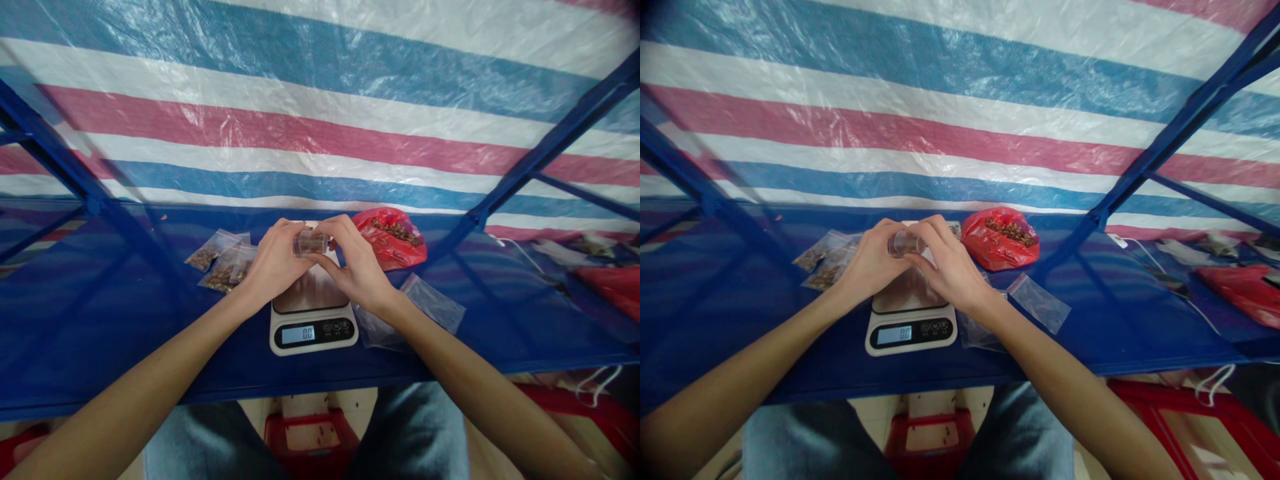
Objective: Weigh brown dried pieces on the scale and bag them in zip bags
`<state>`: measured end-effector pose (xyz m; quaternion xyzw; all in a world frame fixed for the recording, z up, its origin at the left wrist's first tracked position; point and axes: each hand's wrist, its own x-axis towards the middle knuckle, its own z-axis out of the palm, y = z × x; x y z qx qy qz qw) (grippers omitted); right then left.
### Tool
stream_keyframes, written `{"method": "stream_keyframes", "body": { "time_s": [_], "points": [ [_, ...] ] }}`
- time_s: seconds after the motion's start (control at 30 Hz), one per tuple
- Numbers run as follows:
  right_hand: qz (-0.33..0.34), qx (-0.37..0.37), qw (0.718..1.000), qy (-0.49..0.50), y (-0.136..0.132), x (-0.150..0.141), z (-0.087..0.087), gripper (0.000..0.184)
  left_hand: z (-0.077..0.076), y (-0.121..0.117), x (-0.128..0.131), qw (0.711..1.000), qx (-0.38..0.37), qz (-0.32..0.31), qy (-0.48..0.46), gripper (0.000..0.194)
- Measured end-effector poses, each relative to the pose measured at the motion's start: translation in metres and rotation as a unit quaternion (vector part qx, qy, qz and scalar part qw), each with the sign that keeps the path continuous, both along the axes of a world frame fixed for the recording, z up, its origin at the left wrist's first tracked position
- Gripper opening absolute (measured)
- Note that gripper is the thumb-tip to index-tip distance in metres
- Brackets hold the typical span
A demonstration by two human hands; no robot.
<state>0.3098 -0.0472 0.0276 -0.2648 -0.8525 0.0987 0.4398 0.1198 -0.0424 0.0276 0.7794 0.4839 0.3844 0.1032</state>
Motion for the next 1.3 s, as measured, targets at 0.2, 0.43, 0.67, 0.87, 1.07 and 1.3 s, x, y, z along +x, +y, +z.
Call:
{"method": "stream_keyframes", "body": {
  "time_s": [0.2,0.43,0.67,0.87,1.07,1.3],
  "points": [
    [0.023,0.004,1.000,0.009,-0.002,-0.001,0.002,0.038,-0.001,0.001,0.002,0.999,-0.012,-0.021,-0.045,0.017],
    [-0.108,-0.041,0.984,0.134,0.001,0.012,0.008,0.031,-0.002,0.006,-0.001,0.988,-0.039,-0.058,-0.135,0.012],
    [-0.034,-0.352,0.879,0.318,0.035,0.039,0.000,0.048,0.013,0.007,-0.011,0.816,-0.241,-0.178,-0.494,0.023],
    [0.018,-0.460,0.833,0.308,0.042,0.042,-0.010,0.052,0.011,0.007,-0.014,0.789,-0.277,-0.221,-0.502,0.028],
    [-0.149,-0.233,0.961,0.022,0.048,0.056,-0.015,0.037,0.007,0.009,-0.011,0.781,-0.312,-0.220,-0.494,0.034],
    [-0.103,-0.168,0.958,-0.206,0.054,0.073,-0.012,0.034,0.008,0.011,-0.012,0.800,-0.325,-0.119,-0.491,0.043]
  ]
}}
